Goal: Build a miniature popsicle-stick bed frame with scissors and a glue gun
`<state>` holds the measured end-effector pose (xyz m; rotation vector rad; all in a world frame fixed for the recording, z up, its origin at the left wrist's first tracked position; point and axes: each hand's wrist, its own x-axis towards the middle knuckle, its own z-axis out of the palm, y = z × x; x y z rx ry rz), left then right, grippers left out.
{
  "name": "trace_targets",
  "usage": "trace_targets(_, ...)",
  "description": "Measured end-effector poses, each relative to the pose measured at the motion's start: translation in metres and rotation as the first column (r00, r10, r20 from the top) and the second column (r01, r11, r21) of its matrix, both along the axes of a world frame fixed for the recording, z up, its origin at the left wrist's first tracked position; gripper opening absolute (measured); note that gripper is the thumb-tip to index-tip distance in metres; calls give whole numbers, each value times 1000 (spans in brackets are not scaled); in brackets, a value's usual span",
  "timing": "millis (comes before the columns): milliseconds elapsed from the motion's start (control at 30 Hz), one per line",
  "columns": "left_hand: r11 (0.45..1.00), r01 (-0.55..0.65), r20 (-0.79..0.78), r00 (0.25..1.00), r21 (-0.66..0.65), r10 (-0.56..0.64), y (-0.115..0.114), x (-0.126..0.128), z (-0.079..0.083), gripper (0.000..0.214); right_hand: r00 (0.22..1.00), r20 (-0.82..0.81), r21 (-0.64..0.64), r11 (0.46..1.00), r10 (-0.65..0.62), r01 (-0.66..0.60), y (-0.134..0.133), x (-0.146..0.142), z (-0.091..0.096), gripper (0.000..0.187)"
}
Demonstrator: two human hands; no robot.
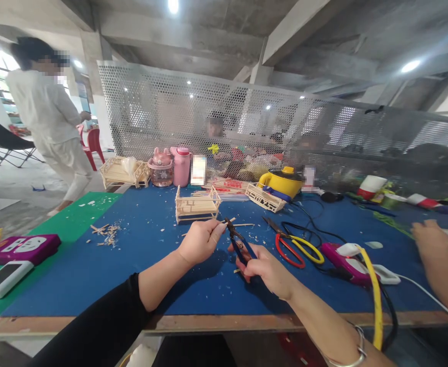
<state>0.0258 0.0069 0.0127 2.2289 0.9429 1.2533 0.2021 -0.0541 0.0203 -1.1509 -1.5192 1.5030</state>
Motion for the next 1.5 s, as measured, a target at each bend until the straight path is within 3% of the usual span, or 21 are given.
trace_targets(100,999,5,55,998,33,-7,2,-1,-1,40,940,-273,-48,973,203,-224,0,1,0,45)
trace_targets(200,999,-4,175,984,-51,13,9,-7,-3,41,864,-430,39,962,260,-270,1,8,11,48)
trace_targets(267,986,-18,295,953,-163,66,17,-12,-3,39,883,-402,13,966,243,-260,4,17,20,47)
trace_targets(333,970,-32,371,920,-242,123,24,-15,-3,34,903,-352,-111,947,247,-302,9,27,25,46)
trace_targets(467,965,-75,314,937,-253,155,32,-15,-4,25,882,-380,-361,833,279,-419,24,34,21,49)
trace_targets(567,954,-95,264,949,-286,174,35,-14,-8,25,873,-394,-417,790,289,-450,33,28,14,53)
trace_targets(700,925,-125,200,958,-359,207,43,-15,-16,31,851,-420,-400,778,315,-485,37,21,12,59)
trace_targets(833,921,-100,147,975,-376,166,46,-14,-20,35,860,-408,-297,846,306,-442,34,31,21,64)
trace_targets(933,929,-93,113,983,-357,142,40,-12,-18,36,917,-333,-180,939,220,-291,34,46,28,64)
trace_targets(967,933,-100,102,984,-345,144,37,-11,-17,34,955,-252,-125,973,160,-196,36,50,28,62)
trace_targets(1033,942,-117,81,985,-316,150,32,-9,-14,29,992,103,77,995,-72,64,45,55,25,56)
trace_targets(1067,945,-124,71,986,-302,152,30,-8,-13,28,925,301,218,961,-230,168,51,54,22,51)
trace_targets(1133,950,-143,54,985,-279,164,27,-6,-11,27,677,555,453,858,-483,241,66,49,13,37)
trace_targets(1200,949,-182,48,978,-259,201,27,-7,-10,29,545,629,531,818,-555,220,81,40,3,24)
trace_targets(1367,927,-303,96,939,-223,330,33,-16,-7,31,448,705,553,822,-550,139,98,20,-15,25)
trace_targets(1500,896,-364,287,856,-254,429,37,-19,-6,32,460,716,571,820,-525,46,95,21,-20,29)
